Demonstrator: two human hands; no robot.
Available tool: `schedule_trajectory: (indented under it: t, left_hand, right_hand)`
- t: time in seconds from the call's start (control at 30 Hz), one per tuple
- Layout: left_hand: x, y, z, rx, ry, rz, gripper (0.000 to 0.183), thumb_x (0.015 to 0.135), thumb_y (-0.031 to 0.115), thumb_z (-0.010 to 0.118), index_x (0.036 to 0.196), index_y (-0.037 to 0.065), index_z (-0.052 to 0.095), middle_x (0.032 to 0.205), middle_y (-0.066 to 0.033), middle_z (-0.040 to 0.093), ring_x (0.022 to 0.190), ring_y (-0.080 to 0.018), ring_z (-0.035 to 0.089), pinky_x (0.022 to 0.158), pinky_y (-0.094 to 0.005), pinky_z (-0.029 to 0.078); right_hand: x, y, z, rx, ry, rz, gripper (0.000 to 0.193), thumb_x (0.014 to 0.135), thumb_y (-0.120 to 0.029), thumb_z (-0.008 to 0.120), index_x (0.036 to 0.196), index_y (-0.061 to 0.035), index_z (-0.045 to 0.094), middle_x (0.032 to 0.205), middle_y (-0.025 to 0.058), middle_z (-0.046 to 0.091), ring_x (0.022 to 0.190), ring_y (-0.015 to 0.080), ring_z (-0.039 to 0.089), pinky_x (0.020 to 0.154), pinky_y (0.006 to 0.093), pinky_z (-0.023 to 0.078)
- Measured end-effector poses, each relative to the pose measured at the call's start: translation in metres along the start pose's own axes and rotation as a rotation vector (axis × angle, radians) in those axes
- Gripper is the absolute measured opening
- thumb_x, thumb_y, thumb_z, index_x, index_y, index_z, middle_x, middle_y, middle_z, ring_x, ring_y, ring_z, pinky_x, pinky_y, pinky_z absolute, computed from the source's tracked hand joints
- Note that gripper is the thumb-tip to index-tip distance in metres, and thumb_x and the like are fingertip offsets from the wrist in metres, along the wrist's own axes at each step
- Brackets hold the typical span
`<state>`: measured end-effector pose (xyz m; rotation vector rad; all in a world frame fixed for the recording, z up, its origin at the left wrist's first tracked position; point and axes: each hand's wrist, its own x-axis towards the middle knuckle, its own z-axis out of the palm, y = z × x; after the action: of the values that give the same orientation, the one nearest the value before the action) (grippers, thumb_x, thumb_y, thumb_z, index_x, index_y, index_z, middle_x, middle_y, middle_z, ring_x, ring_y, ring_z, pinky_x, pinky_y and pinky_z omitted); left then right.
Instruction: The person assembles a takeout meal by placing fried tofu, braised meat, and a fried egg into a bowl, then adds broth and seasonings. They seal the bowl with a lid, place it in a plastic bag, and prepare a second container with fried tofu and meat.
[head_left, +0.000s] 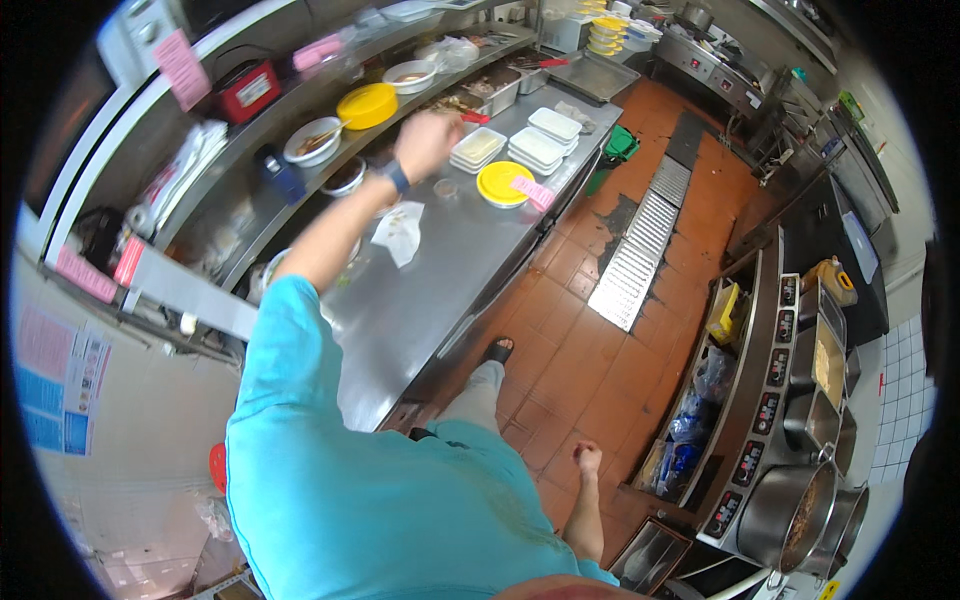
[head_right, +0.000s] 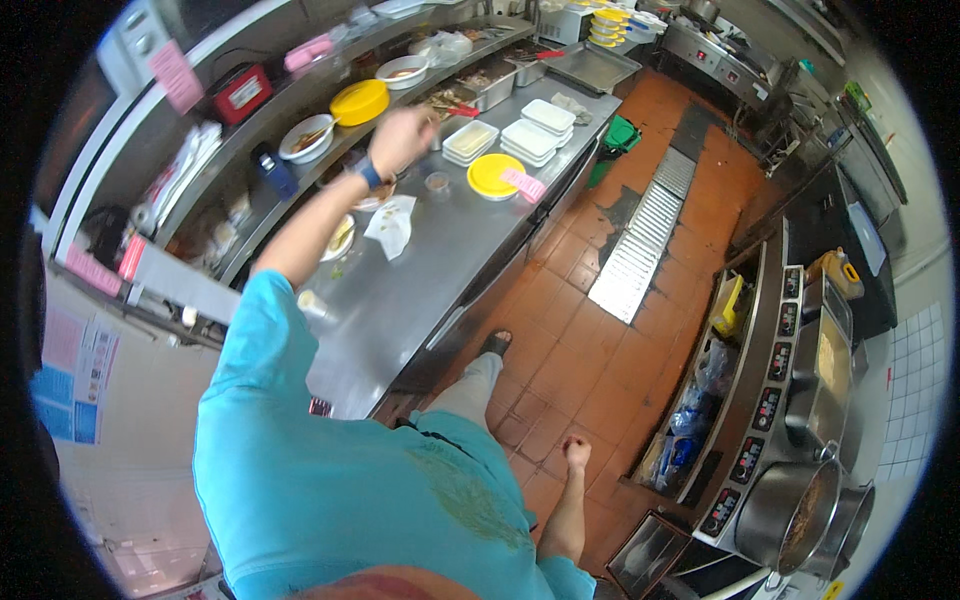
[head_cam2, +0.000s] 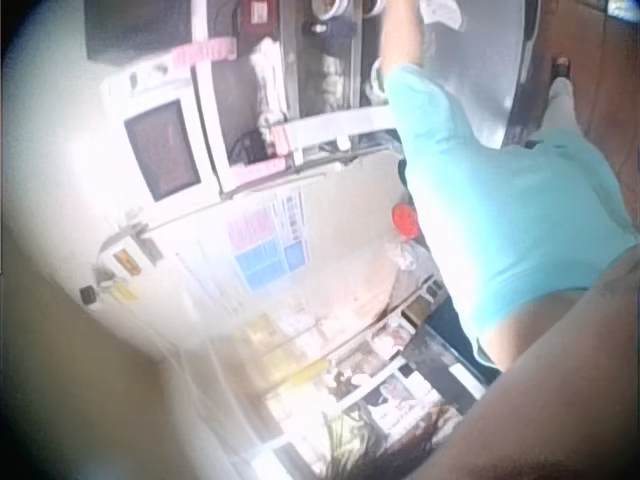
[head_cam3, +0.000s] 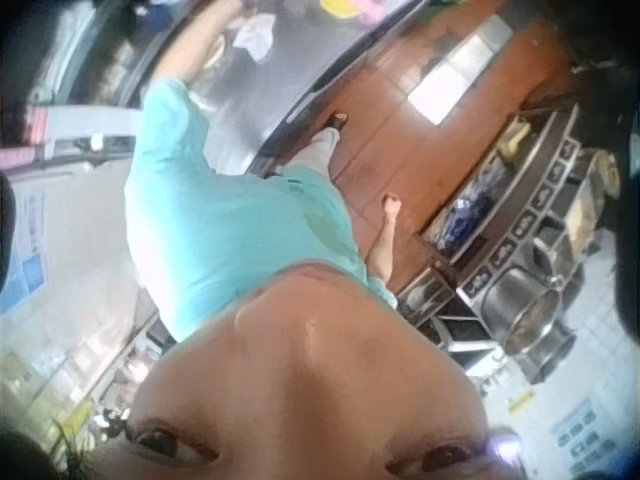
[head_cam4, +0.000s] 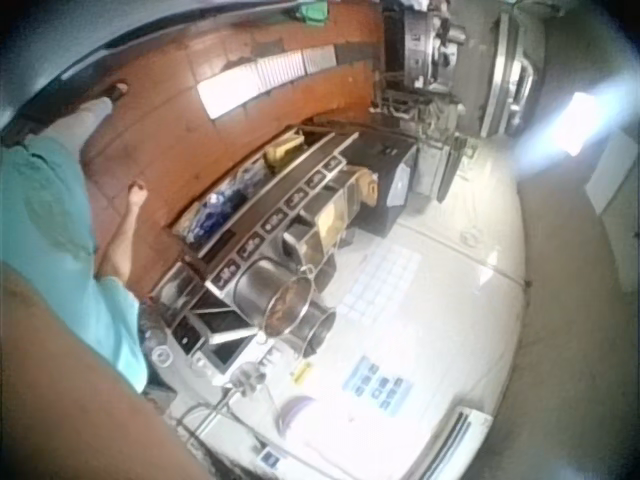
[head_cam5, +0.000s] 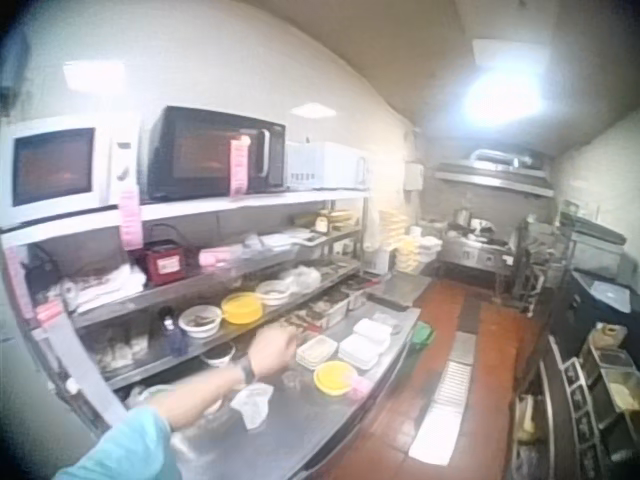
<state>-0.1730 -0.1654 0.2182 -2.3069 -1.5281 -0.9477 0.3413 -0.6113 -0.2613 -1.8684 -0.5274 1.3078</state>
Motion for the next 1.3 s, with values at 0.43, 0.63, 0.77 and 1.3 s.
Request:
schedule_trajectory:
  t: [0.43,0.63,0.77,1.3]
  left_hand:
    - [0.337,-0.36,0.091,0.439,0.075,-0.247,0.052,0.094,0.047,0.057,0.126,0.007,0.063,0.115,-0.0241,0.067,0.107,-0.0396,0.063,0.094,-0.0464,0.049]
    - [0.327,-0.388,0.077,0.326,0.084,-0.26,0.034,0.095,0.043,0.055,0.109,0.018,0.074,0.101,-0.0161,0.072,0.097,-0.0385,0.066,0.085,-0.0465,0.053]
    - [0.316,-0.383,0.074,0.237,0.129,-0.239,0.031,0.095,0.042,0.056,0.108,0.02,0.075,0.098,-0.0141,0.072,0.093,-0.0385,0.067,0.082,-0.0468,0.053]
    - [0.357,-0.452,0.062,0.512,-0.278,-0.199,0.033,0.099,0.027,0.054,0.119,0.003,0.064,0.107,-0.0188,0.069,0.097,-0.0288,0.067,0.084,-0.0391,0.053]
  right_hand:
    - [-0.007,-0.072,0.071,-0.333,0.106,0.332,0.019,0.087,-0.007,0.057,0.075,0.006,0.064,0.065,0.0091,0.062,0.055,0.0203,0.059,0.049,0.0346,0.047]
    - [0.056,-0.135,0.09,-0.494,0.09,0.105,0.018,0.088,-0.007,0.058,0.078,0.0062,0.065,0.066,0.009,0.062,0.057,0.02,0.06,0.05,0.0339,0.048]
    - [0.12,-0.2,0.094,-0.267,-0.029,0.279,0.018,0.091,-0.007,0.055,0.091,0.006,0.067,0.073,0.0102,0.066,0.063,0.0203,0.063,0.057,0.0337,0.051]
    - [0.167,-0.276,0.102,-0.22,0.045,0.112,0.023,0.092,-0.015,0.056,0.084,0.0042,0.065,0.069,0.0126,0.066,0.06,0.0208,0.065,0.057,0.0352,0.053]
